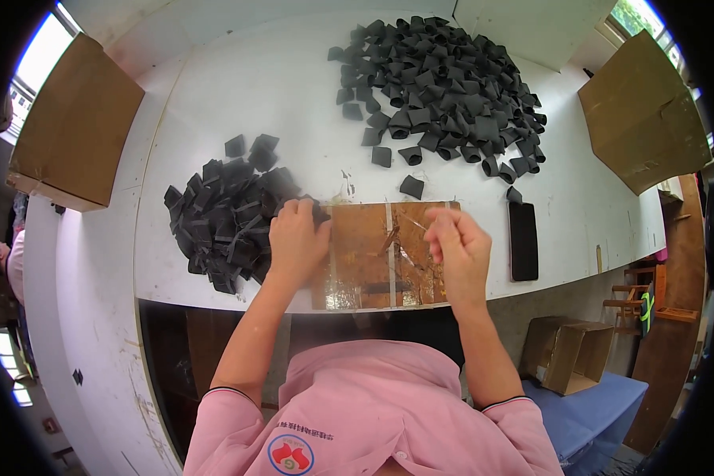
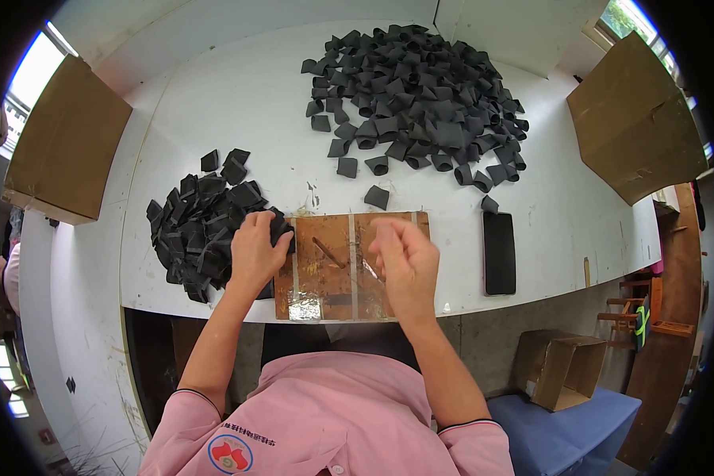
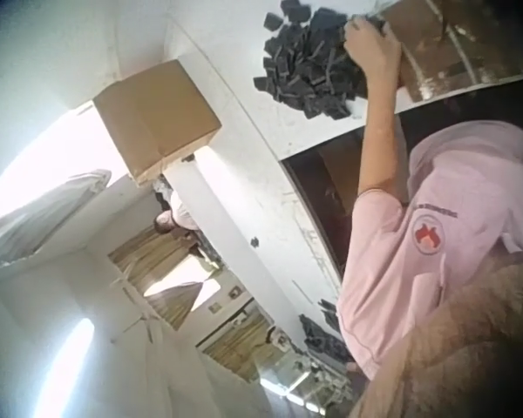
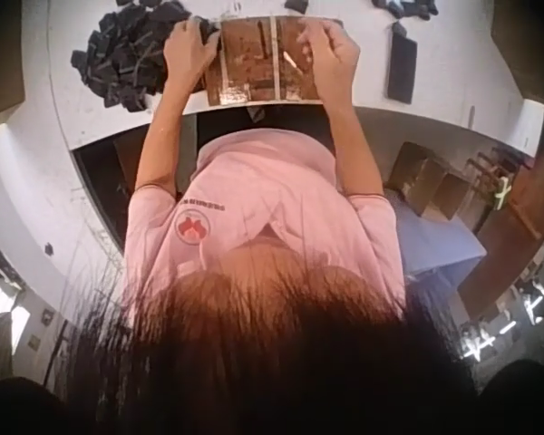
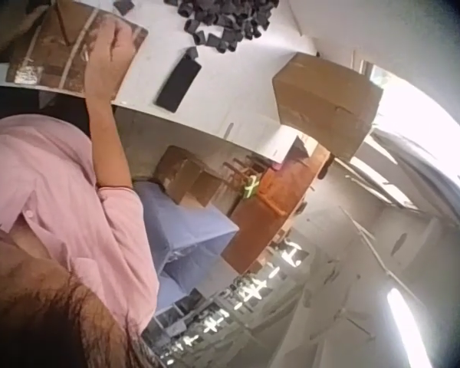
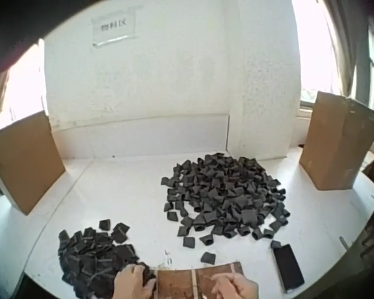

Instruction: Sorting small black square components into piles on a workbench.

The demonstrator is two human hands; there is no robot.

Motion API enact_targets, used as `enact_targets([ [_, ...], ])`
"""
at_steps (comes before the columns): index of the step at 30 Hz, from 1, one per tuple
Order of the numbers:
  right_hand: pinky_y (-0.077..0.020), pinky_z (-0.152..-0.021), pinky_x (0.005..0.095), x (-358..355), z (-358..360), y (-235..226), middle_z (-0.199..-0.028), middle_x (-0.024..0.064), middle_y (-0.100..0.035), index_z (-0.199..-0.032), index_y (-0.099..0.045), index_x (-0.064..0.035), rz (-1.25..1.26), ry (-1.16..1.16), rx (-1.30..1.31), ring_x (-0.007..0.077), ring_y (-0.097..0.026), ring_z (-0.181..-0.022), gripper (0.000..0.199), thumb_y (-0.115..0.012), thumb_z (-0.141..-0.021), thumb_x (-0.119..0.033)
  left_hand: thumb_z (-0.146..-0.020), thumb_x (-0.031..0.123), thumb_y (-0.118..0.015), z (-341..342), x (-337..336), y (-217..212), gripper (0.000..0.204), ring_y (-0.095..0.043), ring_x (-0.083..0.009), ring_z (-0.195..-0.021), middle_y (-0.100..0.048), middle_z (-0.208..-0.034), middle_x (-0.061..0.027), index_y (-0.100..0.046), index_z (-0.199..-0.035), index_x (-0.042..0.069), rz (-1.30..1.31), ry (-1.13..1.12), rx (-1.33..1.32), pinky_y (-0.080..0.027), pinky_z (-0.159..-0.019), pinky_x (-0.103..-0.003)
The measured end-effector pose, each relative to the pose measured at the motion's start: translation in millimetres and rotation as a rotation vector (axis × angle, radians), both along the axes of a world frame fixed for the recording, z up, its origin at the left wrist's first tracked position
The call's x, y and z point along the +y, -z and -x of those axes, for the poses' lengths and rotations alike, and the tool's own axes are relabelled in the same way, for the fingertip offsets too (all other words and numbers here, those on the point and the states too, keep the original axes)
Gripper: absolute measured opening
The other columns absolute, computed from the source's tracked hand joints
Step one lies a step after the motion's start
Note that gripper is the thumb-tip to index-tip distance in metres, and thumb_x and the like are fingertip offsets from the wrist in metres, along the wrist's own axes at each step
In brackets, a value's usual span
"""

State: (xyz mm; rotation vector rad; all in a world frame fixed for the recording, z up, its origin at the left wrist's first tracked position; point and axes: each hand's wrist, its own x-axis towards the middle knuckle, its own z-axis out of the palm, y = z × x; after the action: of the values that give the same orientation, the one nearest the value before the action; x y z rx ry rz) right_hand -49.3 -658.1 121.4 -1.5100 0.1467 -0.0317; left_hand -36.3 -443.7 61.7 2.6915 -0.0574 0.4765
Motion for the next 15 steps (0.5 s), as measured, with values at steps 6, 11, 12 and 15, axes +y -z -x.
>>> enact_targets([
  [6,-0.0404,-0.055,0.0198,8,32,19,-0.064,0.0028,-0.057,-0.084,-0.06,0.0019,0.179,-0.251,0.039,0.006,-0.051,-0.059,0.018,-0.053,-0.084,-0.015,-0.071,0.005,-0.052,-9,-5,32,0.006,-0.055,-0.0309,-0.069,-0.053,-0.072,-0.0144,-0.05,-0.073,0.0,-0.284,-0.093,0.262,-0.045,-0.059,-0.04],
  [11,-0.0427,-0.055,0.0261,13,38,19,-0.067,0.0094,-0.059,-0.083,-0.059,0.0022,0.275,-0.339,-0.045,0.0158,-0.056,-0.059,0.014,-0.054,-0.081,-0.011,-0.072,0.004,-0.052,-5,11,25,0.004,-0.055,-0.0306,-0.062,-0.053,-0.071,-0.0134,-0.053,-0.07,0.001,-0.137,-0.099,0.048,-0.046,-0.056,-0.037],
  [12,-0.0429,-0.055,0.0278,15,39,16,-0.069,0.0108,-0.058,-0.082,-0.059,0.0019,0.304,-0.347,-0.097,0.019,-0.056,-0.059,0.013,-0.054,-0.08,-0.01,-0.073,0.004,-0.053,-3,15,20,0.005,-0.055,-0.0306,-0.06,-0.054,-0.072,-0.0133,-0.054,-0.069,0.001,-0.058,-0.054,-0.134,-0.046,-0.054,-0.035],
  [15,-0.043,-0.055,0.0298,24,41,4,-0.069,0.0123,-0.057,-0.081,-0.058,0.0014,0.331,-0.334,-0.204,0.0228,-0.056,-0.059,0.011,-0.056,-0.079,-0.01,-0.078,0.006,-0.056,11,10,-10,0.007,-0.053,-0.0137,-0.051,-0.057,-0.063,-0.0069,-0.059,-0.074,0.0,0.79,-0.153,0.138,-0.041,-0.046,-0.024],
])
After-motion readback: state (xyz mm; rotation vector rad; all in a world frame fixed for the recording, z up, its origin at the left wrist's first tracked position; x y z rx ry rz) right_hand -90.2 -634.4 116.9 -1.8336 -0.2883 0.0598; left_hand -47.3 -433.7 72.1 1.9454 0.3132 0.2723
